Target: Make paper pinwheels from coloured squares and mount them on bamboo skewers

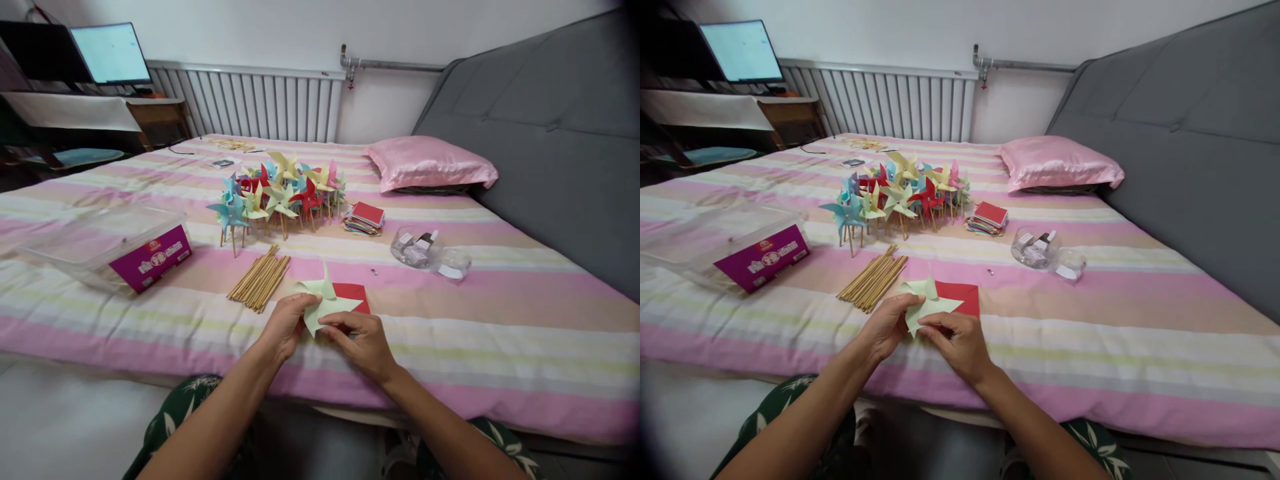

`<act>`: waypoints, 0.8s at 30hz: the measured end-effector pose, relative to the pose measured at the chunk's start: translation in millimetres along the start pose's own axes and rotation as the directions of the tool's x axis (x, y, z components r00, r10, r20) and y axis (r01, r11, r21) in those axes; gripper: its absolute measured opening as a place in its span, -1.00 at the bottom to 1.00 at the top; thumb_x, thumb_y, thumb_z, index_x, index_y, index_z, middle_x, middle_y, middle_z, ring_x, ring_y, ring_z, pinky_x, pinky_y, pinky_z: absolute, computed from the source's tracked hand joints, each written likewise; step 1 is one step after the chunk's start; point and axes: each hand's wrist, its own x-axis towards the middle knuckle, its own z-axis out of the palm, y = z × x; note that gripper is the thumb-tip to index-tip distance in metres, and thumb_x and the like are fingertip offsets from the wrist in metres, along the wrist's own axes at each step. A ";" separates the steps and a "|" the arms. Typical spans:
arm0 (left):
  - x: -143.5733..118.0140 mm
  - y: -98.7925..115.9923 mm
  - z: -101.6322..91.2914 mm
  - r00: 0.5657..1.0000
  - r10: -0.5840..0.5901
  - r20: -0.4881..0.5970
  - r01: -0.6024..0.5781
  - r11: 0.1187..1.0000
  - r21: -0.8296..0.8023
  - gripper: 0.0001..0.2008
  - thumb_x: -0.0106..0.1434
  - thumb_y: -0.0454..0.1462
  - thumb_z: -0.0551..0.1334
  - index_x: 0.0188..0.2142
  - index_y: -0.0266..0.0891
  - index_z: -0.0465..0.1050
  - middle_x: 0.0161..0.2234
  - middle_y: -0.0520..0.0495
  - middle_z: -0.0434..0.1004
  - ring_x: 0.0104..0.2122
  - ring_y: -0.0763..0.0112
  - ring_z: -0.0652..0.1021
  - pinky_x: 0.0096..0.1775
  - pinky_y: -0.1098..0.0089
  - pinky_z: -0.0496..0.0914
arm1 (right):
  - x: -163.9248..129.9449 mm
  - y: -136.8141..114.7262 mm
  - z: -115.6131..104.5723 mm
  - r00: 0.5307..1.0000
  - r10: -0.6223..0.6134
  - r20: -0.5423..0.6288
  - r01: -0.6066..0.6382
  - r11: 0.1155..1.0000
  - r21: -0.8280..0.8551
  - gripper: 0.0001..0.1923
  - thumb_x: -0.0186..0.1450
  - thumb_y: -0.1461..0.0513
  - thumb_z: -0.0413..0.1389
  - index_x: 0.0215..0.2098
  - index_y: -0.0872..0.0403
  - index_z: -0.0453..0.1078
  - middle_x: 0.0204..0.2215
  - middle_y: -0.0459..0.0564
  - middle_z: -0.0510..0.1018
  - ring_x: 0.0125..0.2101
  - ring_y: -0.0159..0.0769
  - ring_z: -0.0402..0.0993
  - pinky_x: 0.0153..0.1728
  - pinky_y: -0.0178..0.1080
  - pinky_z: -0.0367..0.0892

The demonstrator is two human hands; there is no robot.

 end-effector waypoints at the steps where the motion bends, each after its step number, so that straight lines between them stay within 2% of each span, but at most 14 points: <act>1: -0.4 0.0 0.4 1.000 0.008 0.006 -0.008 1.000 0.013 -0.86 -0.16 -0.34 0.37 -0.61 -0.33 0.43 -0.63 0.02 0.45 -0.60 0.50 0.41 -0.52 0.47 0.25 | -0.1 -0.4 1.0 1.000 0.025 -0.011 -0.025 0.999 0.042 -0.87 0.17 0.17 0.19 -0.32 -0.01 0.54 -0.49 -0.07 0.60 -0.52 -0.30 0.49 -0.46 -0.27 0.37; 5: -1.9 -0.5 1.9 0.999 0.039 0.002 -0.039 0.998 0.043 -0.77 -0.15 -0.30 0.38 -0.70 -0.29 0.32 -0.71 0.10 0.33 -0.67 0.56 0.32 -0.58 0.48 0.16 | -0.3 -1.7 5.4 0.988 0.157 -0.014 -0.150 0.966 0.213 -0.84 0.18 0.13 0.18 -0.39 0.04 0.51 -0.53 -0.06 0.57 -0.57 -0.33 0.47 -0.52 -0.29 0.37; 8: -2.0 -1.8 2.9 0.994 0.098 -0.050 -0.093 0.991 0.092 -0.73 -0.15 -0.27 0.38 -0.72 -0.28 0.28 -0.75 0.15 0.22 -0.70 0.61 0.23 -0.60 0.49 0.08 | 0.1 -0.6 7.6 0.977 0.210 -0.046 -0.194 0.951 0.240 -0.81 0.18 0.11 0.17 -0.41 0.07 0.50 -0.56 -0.07 0.52 -0.56 -0.33 0.45 -0.51 -0.29 0.37; 13: -0.8 -5.7 3.8 0.971 0.212 -0.109 -0.186 0.960 0.209 -0.73 -0.15 -0.25 0.38 -0.72 -0.29 0.30 -0.75 0.18 0.16 -0.70 0.65 0.14 -0.61 0.51 0.01 | 3.5 3.5 7.5 0.961 0.207 -0.182 -0.187 0.975 0.123 -0.78 0.16 0.07 0.18 -0.43 0.04 0.53 -0.46 -0.05 0.43 -0.44 -0.32 0.43 -0.39 -0.25 0.41; 15: -0.9 -7.1 4.8 0.970 0.219 -0.103 -0.192 0.955 0.226 -0.74 -0.14 -0.25 0.37 -0.72 -0.29 0.31 -0.75 0.17 0.16 -0.70 0.65 0.14 -0.61 0.51 0.01 | 5.1 3.9 6.5 0.956 0.183 -0.230 -0.176 0.983 0.052 -0.78 0.16 0.06 0.17 -0.44 0.03 0.53 -0.41 -0.03 0.44 -0.33 -0.28 0.43 -0.28 -0.23 0.39; 19: -1.7 -9.8 7.0 0.968 0.227 -0.108 -0.194 0.948 0.252 -0.75 -0.15 -0.26 0.36 -0.74 -0.29 0.32 -0.76 0.16 0.17 -0.70 0.64 0.15 -0.62 0.52 0.03 | 6.6 3.5 5.2 0.941 0.157 -0.302 -0.161 0.987 0.009 -0.80 0.17 0.09 0.17 -0.45 0.03 0.53 -0.21 0.03 0.47 -0.08 -0.19 0.37 -0.02 -0.14 0.24; 24: -1.1 -13.8 7.4 0.970 0.220 -0.099 -0.188 0.946 0.263 -0.80 -0.15 -0.27 0.35 -0.73 -0.30 0.37 -0.75 0.13 0.23 -0.70 0.63 0.20 -0.62 0.54 0.08 | 5.6 5.7 5.2 0.910 0.179 -0.374 -0.200 0.980 -0.019 -0.81 0.15 0.09 0.18 -0.43 0.03 0.54 -0.08 0.08 0.41 -0.02 -0.16 0.32 -0.03 -0.14 0.24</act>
